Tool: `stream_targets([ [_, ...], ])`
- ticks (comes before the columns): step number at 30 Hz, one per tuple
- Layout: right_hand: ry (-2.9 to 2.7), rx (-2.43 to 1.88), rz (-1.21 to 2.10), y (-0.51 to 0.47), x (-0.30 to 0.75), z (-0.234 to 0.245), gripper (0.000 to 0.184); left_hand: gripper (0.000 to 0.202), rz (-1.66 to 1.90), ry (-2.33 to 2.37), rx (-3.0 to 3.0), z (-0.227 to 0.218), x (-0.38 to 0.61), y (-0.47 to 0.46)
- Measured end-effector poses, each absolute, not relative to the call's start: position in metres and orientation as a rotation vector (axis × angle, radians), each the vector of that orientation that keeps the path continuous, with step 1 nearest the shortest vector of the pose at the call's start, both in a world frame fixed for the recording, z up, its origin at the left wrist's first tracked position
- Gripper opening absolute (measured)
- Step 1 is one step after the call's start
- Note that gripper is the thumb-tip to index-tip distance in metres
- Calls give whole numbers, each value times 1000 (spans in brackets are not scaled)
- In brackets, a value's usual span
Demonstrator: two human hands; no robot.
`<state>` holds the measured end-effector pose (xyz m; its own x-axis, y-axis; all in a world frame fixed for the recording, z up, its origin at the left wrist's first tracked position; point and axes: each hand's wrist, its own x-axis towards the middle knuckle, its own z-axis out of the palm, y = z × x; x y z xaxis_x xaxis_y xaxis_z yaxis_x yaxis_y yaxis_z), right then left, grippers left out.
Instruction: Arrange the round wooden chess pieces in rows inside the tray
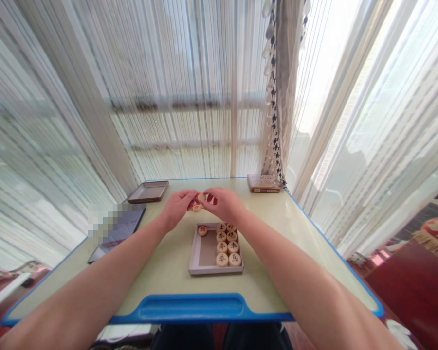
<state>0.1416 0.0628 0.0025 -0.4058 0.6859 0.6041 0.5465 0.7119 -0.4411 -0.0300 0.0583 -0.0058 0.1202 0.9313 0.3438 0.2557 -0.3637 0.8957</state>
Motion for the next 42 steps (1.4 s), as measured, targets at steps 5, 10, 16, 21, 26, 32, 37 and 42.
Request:
stream_targets([
  [5,-2067,-990,439,63,142,5,31,24,1355,1196,2288,-10,-32,57],
  [10,-1897,-1048,920,65,143,5,36,22,1396,1166,2567,-10,-30,51],
  [16,-1641,-953,1254,69,144,7,32,18,1418,1213,2485,-5,-31,49],
  [21,-1709,-939,1103,67,146,10,27,31,1354,1240,2139,-5,-29,52],
  [26,-1928,-917,632,66,146,6,24,38,1281,1168,1913,-2,-27,52],
  [32,-2116,-880,189,68,149,1,22,39,1199,1132,1850,-3,-26,53],
  [37,-2145,-892,106,67,151,3,21,43,1178,1105,1710,-3,-26,53],
  [42,-2063,-917,178,69,150,1,24,51,1264,1072,1627,-3,-25,52],
])
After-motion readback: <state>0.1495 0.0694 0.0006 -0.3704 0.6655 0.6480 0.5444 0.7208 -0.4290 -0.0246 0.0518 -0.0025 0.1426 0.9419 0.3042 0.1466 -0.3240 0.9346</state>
